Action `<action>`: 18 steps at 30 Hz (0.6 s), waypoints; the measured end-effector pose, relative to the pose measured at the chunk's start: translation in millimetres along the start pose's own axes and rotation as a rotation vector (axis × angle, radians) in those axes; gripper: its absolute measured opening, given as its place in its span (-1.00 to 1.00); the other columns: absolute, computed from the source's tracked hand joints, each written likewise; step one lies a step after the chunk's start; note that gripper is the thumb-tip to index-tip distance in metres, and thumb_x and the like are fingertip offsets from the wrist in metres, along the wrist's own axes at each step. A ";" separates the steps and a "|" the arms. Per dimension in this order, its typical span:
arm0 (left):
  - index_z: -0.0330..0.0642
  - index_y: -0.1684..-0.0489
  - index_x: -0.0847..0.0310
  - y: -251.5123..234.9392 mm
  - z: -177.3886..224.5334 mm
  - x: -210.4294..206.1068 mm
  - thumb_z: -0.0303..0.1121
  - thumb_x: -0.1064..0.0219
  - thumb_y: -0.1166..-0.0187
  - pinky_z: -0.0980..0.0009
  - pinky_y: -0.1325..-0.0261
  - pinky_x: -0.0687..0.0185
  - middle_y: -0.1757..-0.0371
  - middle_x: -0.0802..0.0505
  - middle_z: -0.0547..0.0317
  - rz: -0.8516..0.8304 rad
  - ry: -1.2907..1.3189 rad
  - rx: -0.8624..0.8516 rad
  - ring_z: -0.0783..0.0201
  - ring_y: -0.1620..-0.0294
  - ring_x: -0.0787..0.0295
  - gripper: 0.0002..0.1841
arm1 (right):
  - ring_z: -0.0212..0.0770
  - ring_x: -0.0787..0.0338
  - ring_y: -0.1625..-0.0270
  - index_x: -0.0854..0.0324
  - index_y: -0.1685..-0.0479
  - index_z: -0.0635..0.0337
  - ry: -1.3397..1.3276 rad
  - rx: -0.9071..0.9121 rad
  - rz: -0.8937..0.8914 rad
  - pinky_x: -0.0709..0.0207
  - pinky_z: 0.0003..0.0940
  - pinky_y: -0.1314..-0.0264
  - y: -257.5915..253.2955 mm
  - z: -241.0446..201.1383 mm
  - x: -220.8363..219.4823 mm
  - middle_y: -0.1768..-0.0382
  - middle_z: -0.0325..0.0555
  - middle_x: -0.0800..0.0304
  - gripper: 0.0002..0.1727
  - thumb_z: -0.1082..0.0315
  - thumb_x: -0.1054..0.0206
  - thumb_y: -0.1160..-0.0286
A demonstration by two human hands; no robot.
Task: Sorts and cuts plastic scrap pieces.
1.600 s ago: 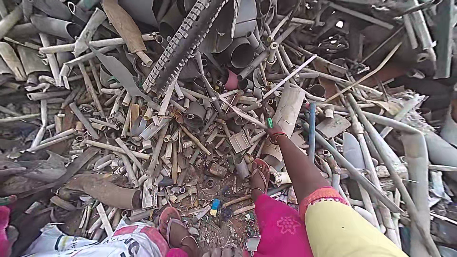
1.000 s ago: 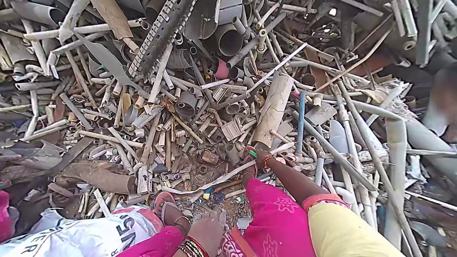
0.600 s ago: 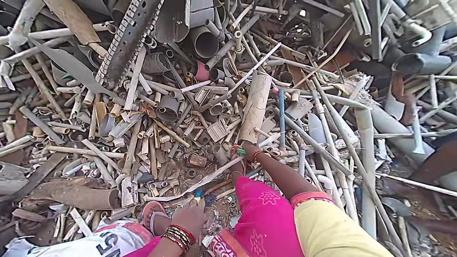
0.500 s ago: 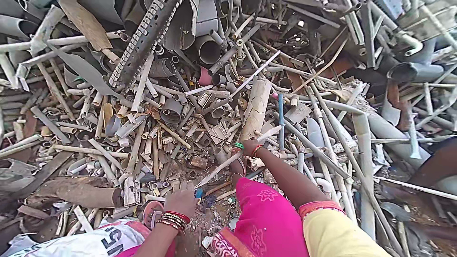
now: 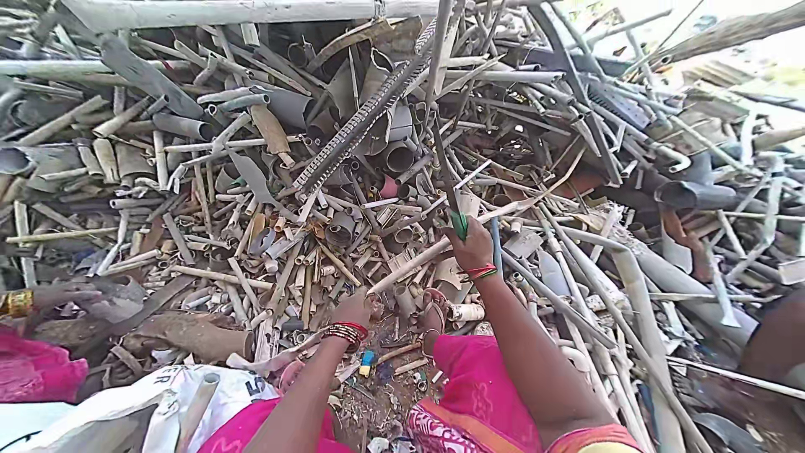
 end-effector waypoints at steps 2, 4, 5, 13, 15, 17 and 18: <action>-0.33 -0.67 -0.33 4.2 -1.8 9.0 -0.22 0.10 -0.93 -0.20 -0.63 -0.29 -0.48 -0.63 -0.43 0.034 0.072 -0.018 -0.29 -0.57 -0.53 -0.52 | 0.42 -0.78 -0.14 -0.54 -0.35 0.50 0.098 -0.187 -0.042 -0.50 0.38 -0.25 8.7 14.3 11.5 -0.03 0.47 -0.77 -0.41 0.07 -0.34 -0.71; -0.34 -0.64 -0.36 6.1 -1.6 14.1 -0.23 0.09 -0.93 -0.18 -0.62 -0.30 -0.45 -0.65 -0.43 0.052 0.151 -0.033 -0.28 -0.54 -0.55 -0.53 | 0.39 -0.75 -0.29 -0.42 -0.53 0.42 0.187 -0.285 -0.145 -0.46 0.32 -0.38 15.3 27.0 14.6 -0.14 0.46 -0.76 -0.37 0.02 -0.21 -0.79; -0.34 -0.63 -0.37 5.6 -2.1 14.7 -0.23 0.09 -0.93 -0.18 -0.60 -0.31 -0.43 -0.65 -0.43 0.052 0.184 -0.041 -0.27 -0.51 -0.57 -0.54 | 0.36 -0.73 -0.34 -0.37 -0.58 0.40 0.210 -0.305 -0.195 -0.44 0.28 -0.43 19.1 28.6 13.2 -0.18 0.43 -0.75 -0.36 0.01 -0.17 -0.82; -0.39 -0.49 -0.51 6.4 -9.7 27.1 -0.13 0.13 -0.93 -0.17 -0.43 -0.44 -0.15 -0.78 -0.37 0.232 0.332 -0.137 -0.22 -0.22 -0.72 -0.48 | 0.41 -0.77 -0.23 -0.36 -0.60 0.24 0.411 0.122 -0.774 -0.52 0.36 -0.23 61.8 -23.5 -34.4 -0.18 0.41 -0.73 -0.42 -0.02 -0.03 -0.87; -0.38 -0.40 -0.56 11.1 -9.1 32.2 -0.16 0.12 -0.93 -0.11 -0.28 -0.50 0.02 -0.79 -0.27 0.254 0.343 -0.144 -0.13 -0.03 -0.73 -0.51 | 0.39 -0.80 -0.19 -0.40 -0.58 0.30 0.323 0.025 -0.525 -0.55 0.33 -0.21 44.2 -14.4 -14.2 -0.14 0.39 -0.77 -0.42 0.01 -0.03 -0.87; -0.39 -0.30 -0.58 14.7 -9.6 34.0 -0.20 0.11 -0.93 0.04 -0.10 -0.51 0.20 -0.73 -0.12 0.238 0.385 -0.151 0.04 0.18 -0.64 -0.55 | 0.34 -0.82 -0.20 -0.40 -0.58 0.33 0.192 -0.186 -0.274 -0.55 0.27 -0.27 27.3 8.0 6.6 -0.08 0.35 -0.82 -0.42 0.02 -0.01 -0.89; -0.38 -0.28 -0.59 15.2 -10.0 33.5 -0.20 0.10 -0.93 0.09 -0.04 -0.52 0.23 -0.72 -0.08 0.216 0.401 -0.148 0.09 0.23 -0.62 -0.56 | 0.32 -0.82 -0.21 -0.39 -0.58 0.34 0.167 -0.243 -0.226 -0.55 0.25 -0.28 23.9 17.3 11.3 -0.07 0.34 -0.82 -0.41 0.01 0.01 -0.90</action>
Point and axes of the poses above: each hand's wrist, its own y-axis away from the middle knuckle, its own x-axis out of the back of the hand, z = x × y, the point moved 5 cm from there along -y, towards the middle knuckle
